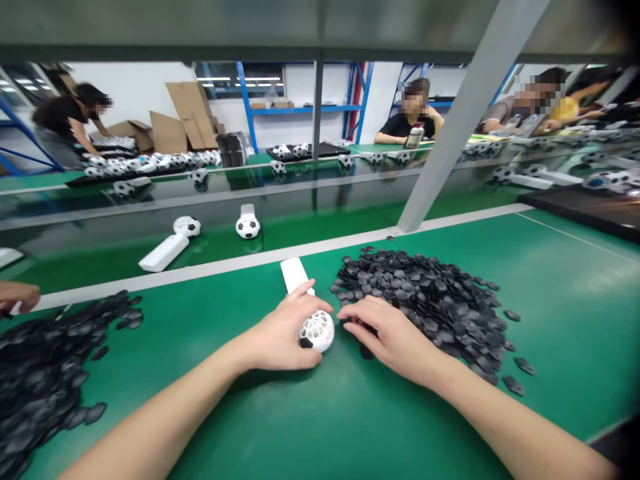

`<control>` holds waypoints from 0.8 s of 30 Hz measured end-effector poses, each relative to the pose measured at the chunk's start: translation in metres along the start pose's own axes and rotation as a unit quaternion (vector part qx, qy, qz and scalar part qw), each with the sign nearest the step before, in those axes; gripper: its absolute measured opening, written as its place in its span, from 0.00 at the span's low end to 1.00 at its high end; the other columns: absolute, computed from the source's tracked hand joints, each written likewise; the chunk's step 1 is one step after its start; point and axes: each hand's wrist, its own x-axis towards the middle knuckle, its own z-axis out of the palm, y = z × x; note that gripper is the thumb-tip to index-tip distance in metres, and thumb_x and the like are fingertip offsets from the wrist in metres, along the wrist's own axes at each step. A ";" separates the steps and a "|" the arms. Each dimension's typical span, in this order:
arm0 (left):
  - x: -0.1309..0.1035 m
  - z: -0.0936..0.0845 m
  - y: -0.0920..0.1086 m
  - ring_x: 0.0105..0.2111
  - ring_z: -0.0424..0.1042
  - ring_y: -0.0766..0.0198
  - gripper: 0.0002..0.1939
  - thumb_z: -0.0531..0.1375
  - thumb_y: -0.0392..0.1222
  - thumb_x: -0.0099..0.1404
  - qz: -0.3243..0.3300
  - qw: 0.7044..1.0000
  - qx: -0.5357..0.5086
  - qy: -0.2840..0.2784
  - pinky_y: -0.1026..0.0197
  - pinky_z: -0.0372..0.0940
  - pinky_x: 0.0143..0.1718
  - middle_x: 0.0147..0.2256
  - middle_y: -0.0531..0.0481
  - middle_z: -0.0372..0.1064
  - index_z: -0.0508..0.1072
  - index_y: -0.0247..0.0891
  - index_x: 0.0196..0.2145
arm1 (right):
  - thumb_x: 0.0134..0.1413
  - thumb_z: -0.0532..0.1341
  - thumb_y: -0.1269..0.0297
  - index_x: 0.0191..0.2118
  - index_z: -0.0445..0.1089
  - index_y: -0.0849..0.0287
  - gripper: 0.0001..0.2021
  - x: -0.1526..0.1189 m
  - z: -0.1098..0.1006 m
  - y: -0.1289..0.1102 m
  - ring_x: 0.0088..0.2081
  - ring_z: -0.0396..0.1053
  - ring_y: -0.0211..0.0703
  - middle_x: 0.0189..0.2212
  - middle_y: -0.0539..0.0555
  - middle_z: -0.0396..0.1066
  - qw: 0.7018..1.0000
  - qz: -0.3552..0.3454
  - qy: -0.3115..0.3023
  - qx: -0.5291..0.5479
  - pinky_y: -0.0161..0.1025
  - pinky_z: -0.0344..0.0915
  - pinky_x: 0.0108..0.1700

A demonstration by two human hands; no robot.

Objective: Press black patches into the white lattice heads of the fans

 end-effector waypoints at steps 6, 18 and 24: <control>0.002 0.007 0.000 0.62 0.35 0.53 0.25 0.63 0.48 0.50 -0.008 0.999 0.002 0.046 0.48 0.47 0.59 0.51 0.47 0.61 0.64 0.42 0.46 | 0.59 0.52 0.69 0.33 0.63 0.56 0.05 -0.004 0.005 0.007 0.34 0.63 0.42 0.31 0.52 0.67 0.999 0.037 0.007 0.002 0.39 0.62 0.36; 0.002 0.004 0.001 0.62 0.39 0.53 0.25 0.60 0.37 0.49 0.007 1.000 0.011 0.015 0.49 0.47 0.59 0.55 0.48 0.56 0.63 0.42 0.47 | 0.58 0.53 0.69 0.36 0.66 0.58 0.05 -0.002 0.002 0.002 0.35 0.67 0.40 0.33 0.52 0.69 0.998 0.002 0.032 0.049 0.37 0.64 0.39; 0.003 0.004 0.003 0.62 0.37 0.55 0.25 0.59 0.37 0.50 0.004 1.000 0.018 0.001 0.50 0.46 0.59 0.56 0.48 0.55 0.63 0.42 0.47 | 0.54 0.57 0.71 0.33 0.66 0.59 0.02 -0.003 0.001 -0.007 0.30 0.64 0.36 0.30 0.51 0.66 0.991 0.008 0.028 0.133 0.33 0.63 0.33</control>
